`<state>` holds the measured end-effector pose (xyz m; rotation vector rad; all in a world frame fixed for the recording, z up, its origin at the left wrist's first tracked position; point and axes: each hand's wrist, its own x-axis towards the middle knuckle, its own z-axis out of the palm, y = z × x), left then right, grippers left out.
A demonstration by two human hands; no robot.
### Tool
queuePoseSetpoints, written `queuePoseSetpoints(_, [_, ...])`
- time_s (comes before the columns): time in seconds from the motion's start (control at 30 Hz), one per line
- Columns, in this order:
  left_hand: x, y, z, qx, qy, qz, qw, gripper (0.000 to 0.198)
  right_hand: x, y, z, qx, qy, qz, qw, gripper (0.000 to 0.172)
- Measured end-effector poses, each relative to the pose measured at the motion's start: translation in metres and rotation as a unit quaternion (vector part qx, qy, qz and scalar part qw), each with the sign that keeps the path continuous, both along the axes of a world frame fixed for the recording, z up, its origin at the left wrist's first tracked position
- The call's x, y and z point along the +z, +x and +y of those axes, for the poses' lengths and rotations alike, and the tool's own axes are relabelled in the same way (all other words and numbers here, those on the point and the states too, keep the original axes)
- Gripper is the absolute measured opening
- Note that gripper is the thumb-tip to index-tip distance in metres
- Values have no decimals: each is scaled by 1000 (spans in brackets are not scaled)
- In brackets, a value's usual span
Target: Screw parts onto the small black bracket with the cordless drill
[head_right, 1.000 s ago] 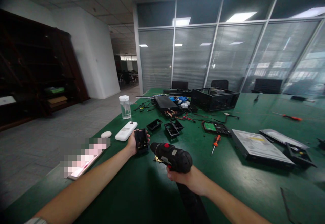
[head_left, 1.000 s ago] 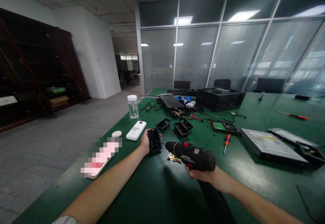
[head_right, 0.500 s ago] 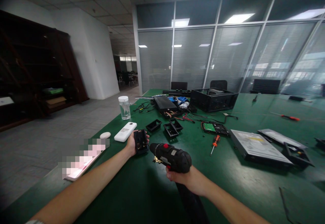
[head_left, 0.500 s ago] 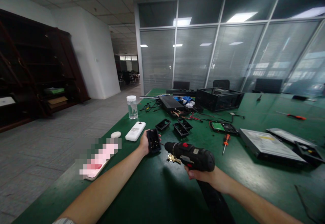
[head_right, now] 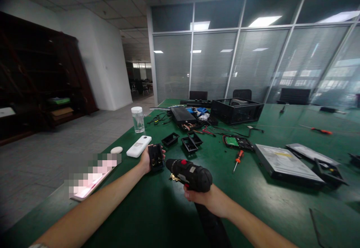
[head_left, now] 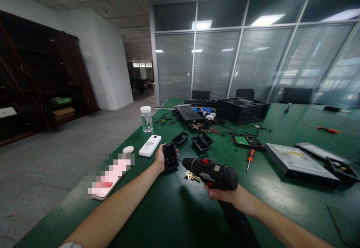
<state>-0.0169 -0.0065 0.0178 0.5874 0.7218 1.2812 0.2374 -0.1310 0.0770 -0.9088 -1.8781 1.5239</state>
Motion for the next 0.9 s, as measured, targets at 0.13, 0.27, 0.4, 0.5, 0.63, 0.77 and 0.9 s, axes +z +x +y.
queuePoseSetpoints(0.13, [-1,-1,1,-3,2,3,1000,42,-3,0,1,-3,-12,19,1000,25])
queuePoseSetpoints(0.27, [-2,-1,1,-7,-1,3,1000,44,-5,1,2,7,-12,11,1000,23])
queuePoseSetpoints(0.4, [-3,-2,3,-5,7,1,1000,42,-4,1,2,4,0,9,1000,23])
queuePoseSetpoints(0.5, [-5,-3,4,-12,11,6,1000,43,-2,0,2,6,5,4,1000,23])
queuePoseSetpoints(0.63, [-6,-3,5,-14,18,6,1000,44,-3,1,2,7,8,-3,1000,23])
queuePoseSetpoints(0.77, [-6,-3,5,-13,14,2,1000,43,-6,3,3,5,-1,-4,1000,24])
queuePoseSetpoints(0.9, [-7,-4,6,-21,6,-3,1000,43,-9,3,4,3,4,-7,1000,24])
